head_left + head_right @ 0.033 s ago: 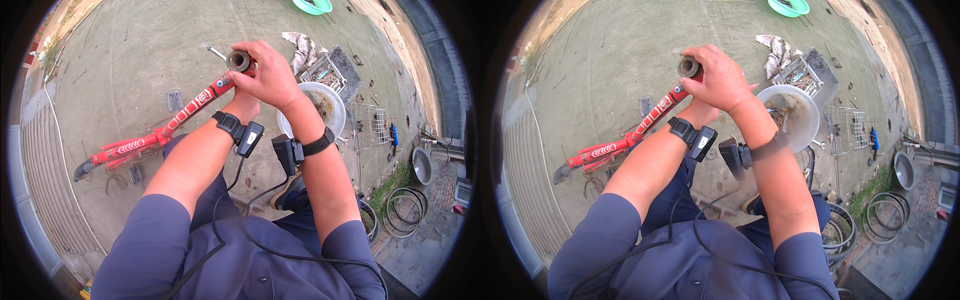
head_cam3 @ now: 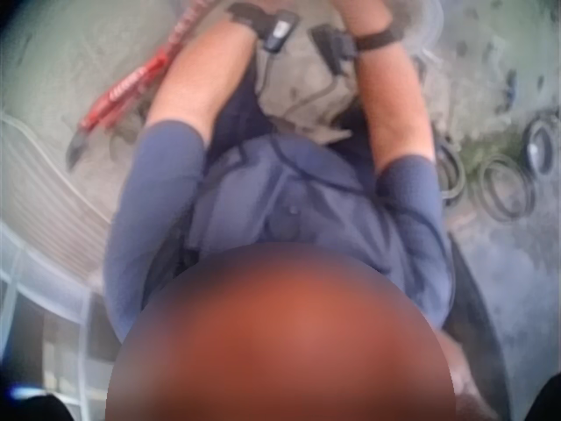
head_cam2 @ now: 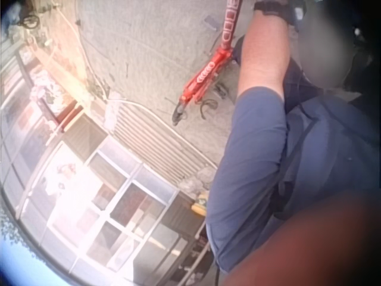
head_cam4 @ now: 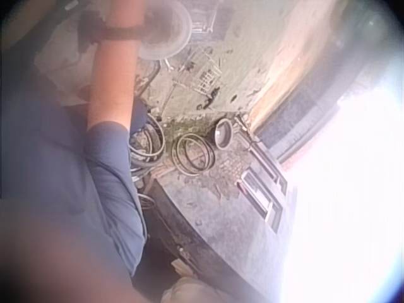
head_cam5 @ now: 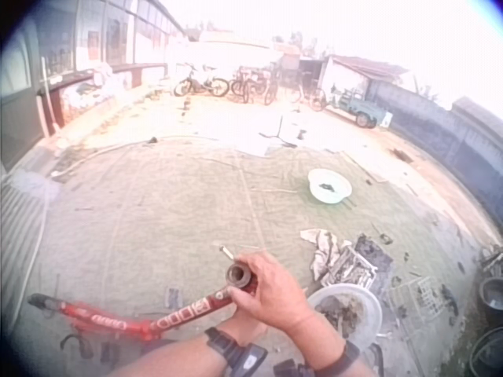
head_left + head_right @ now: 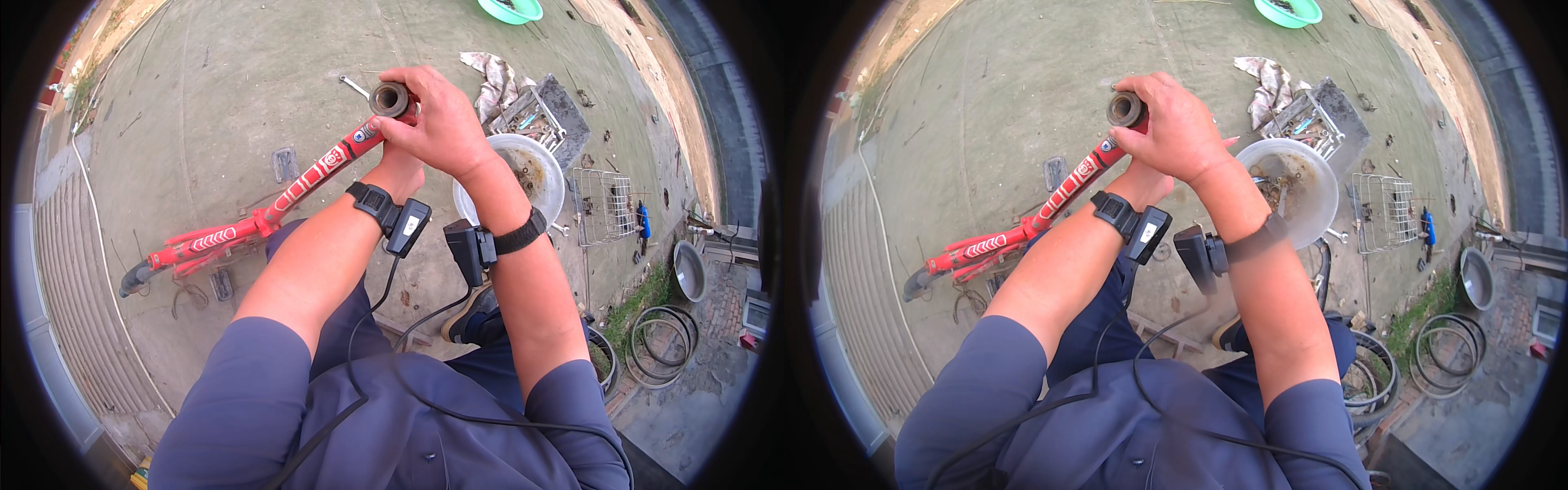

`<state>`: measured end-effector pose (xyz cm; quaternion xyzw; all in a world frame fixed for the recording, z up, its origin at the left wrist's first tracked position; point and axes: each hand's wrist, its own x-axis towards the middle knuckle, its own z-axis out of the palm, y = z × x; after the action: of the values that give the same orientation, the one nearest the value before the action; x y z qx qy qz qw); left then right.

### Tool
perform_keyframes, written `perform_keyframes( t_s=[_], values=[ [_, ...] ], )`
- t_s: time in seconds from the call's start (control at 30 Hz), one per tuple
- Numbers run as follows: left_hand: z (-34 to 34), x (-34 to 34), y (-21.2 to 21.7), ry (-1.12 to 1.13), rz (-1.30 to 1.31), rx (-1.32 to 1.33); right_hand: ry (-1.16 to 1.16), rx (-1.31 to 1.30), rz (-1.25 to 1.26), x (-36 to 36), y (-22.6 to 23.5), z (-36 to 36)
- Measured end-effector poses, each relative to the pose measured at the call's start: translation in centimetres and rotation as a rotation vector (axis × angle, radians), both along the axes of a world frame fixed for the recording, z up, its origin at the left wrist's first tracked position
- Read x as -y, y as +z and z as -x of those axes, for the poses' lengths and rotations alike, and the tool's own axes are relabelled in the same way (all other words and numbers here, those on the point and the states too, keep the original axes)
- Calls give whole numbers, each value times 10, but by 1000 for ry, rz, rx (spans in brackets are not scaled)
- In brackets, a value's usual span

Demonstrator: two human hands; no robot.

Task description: The person sits and assembles a red bicycle fork by inserting small metal parts into the fork's steerer tube. They pick parts from a white bowl, insert them into the tube, and then fit the fork into the bicycle frame to check alignment.

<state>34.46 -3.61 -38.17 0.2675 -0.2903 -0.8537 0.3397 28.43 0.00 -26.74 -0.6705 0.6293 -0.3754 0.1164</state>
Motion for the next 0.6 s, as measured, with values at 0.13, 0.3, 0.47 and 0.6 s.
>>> perform_keyframes(
  t_s=[0.13,0.3,0.47,0.6],
  values=[
    [-2,0,0,6,9,15,-77,88,-123,3,1,-3],
    [-5,-1,0,8,18,25,-59,121,-59,2,-2,-2],
    [-5,0,1,9,26,37,44,9,-7,3,-2,5],
    [-4,1,1,10,33,42,1,23,-67,5,0,2]
  ],
)
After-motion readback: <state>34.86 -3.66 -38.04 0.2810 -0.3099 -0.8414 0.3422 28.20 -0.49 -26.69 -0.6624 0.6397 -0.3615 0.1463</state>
